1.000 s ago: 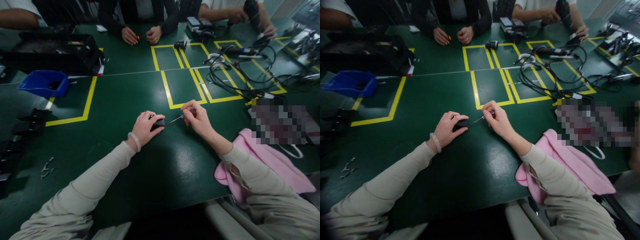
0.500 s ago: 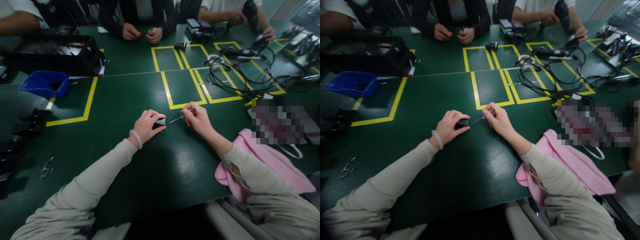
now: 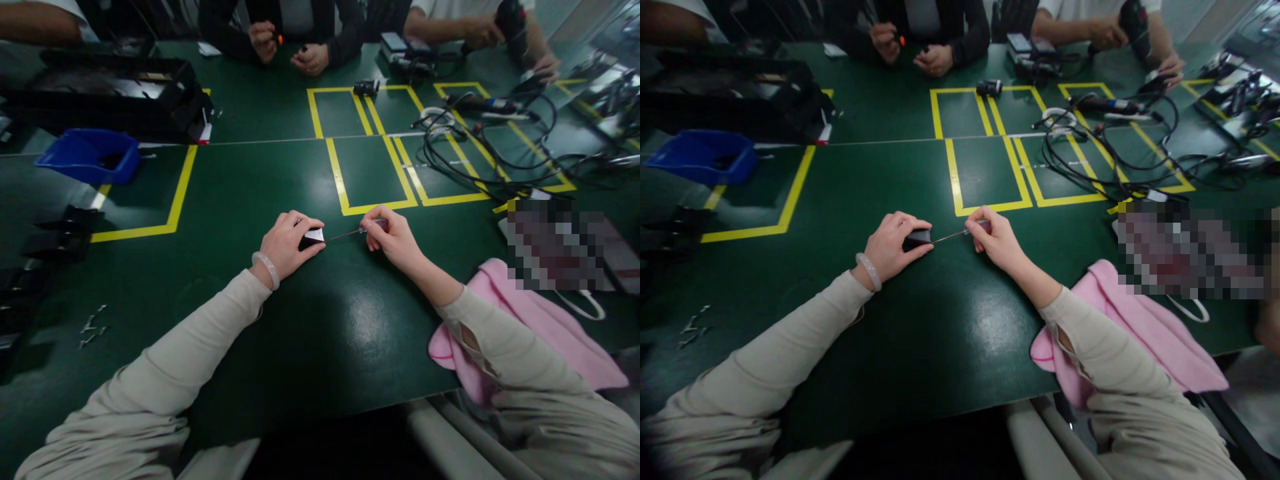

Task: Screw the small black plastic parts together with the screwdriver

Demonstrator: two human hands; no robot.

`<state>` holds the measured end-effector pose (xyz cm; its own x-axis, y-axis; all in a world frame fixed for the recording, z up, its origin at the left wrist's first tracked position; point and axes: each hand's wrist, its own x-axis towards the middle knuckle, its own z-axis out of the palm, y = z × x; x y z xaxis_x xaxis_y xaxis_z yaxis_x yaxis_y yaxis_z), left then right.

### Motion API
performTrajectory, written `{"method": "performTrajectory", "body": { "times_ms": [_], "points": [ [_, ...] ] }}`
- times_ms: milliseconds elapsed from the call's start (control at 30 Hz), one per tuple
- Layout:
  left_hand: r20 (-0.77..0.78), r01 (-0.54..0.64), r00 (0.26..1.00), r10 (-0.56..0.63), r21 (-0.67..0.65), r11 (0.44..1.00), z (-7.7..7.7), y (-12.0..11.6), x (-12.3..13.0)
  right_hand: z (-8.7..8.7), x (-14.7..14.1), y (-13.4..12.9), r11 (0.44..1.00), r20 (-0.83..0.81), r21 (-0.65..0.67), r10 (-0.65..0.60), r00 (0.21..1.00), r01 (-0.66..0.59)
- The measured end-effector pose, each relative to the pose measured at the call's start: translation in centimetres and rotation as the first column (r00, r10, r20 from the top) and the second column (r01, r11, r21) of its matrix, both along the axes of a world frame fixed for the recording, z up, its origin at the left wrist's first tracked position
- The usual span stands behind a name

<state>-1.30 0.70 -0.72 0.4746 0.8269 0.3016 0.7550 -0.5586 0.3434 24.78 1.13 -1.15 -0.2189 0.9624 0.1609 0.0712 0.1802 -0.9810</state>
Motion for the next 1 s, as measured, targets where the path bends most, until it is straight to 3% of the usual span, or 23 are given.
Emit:
{"method": "performTrajectory", "body": {
  "times_ms": [533, 1000],
  "points": [
    [-0.012, 0.002, 1.000, -0.002, 0.019, 1.000, 0.13, -0.13, 0.23, 0.49, -0.15, -0.03, 1.000, -0.008, 0.005, -0.031, 0.999, 0.031],
    [-0.028, 0.004, 1.000, -0.002, 0.075, 0.997, 0.02, -0.18, 0.18, -0.11, 0.16, 0.26, 0.999, -0.013, -0.046, 0.007, 1.000, -0.008]
  ]
}}
